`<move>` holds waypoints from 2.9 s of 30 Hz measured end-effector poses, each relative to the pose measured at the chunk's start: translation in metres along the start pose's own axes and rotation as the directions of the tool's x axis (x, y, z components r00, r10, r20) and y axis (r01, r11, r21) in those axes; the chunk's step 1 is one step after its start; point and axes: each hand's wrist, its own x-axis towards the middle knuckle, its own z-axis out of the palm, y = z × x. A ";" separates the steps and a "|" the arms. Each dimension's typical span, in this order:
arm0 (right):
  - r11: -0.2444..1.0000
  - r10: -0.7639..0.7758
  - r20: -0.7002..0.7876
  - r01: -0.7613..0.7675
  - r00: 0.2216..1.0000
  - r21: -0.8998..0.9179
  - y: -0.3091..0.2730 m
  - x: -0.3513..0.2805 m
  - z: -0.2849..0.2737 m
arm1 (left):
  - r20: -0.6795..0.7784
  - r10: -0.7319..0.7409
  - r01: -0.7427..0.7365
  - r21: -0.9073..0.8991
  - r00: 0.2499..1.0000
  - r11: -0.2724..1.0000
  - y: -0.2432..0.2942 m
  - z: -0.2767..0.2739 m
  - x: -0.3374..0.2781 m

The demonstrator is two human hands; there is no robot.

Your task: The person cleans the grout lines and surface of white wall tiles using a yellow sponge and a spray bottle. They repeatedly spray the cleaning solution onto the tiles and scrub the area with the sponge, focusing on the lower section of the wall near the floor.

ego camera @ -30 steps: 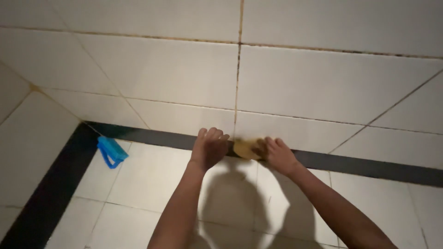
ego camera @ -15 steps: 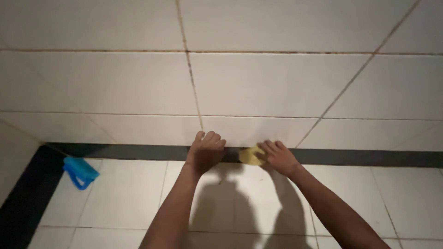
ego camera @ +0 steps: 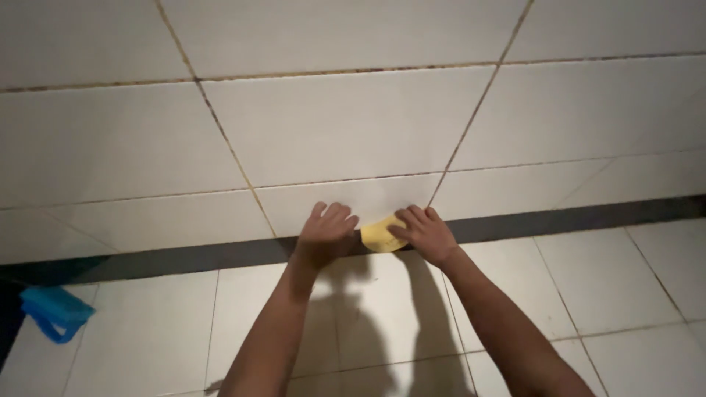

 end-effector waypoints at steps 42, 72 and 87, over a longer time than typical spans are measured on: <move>0.995 -0.073 0.078 0.077 0.994 -0.058 -0.043 0.027 0.054 | 0.493 -0.226 0.176 0.146 0.840 0.974 -0.051 -0.004 -0.115; 0.924 -0.170 0.589 0.335 0.790 -0.183 -0.141 0.086 0.086 | 0.742 -0.259 0.222 0.151 0.618 0.963 -0.077 -0.019 -0.165; 0.939 0.043 0.339 0.078 0.940 -0.334 -0.030 -0.008 0.069 | 0.456 -0.099 0.084 0.053 0.885 0.995 -0.023 0.051 -0.113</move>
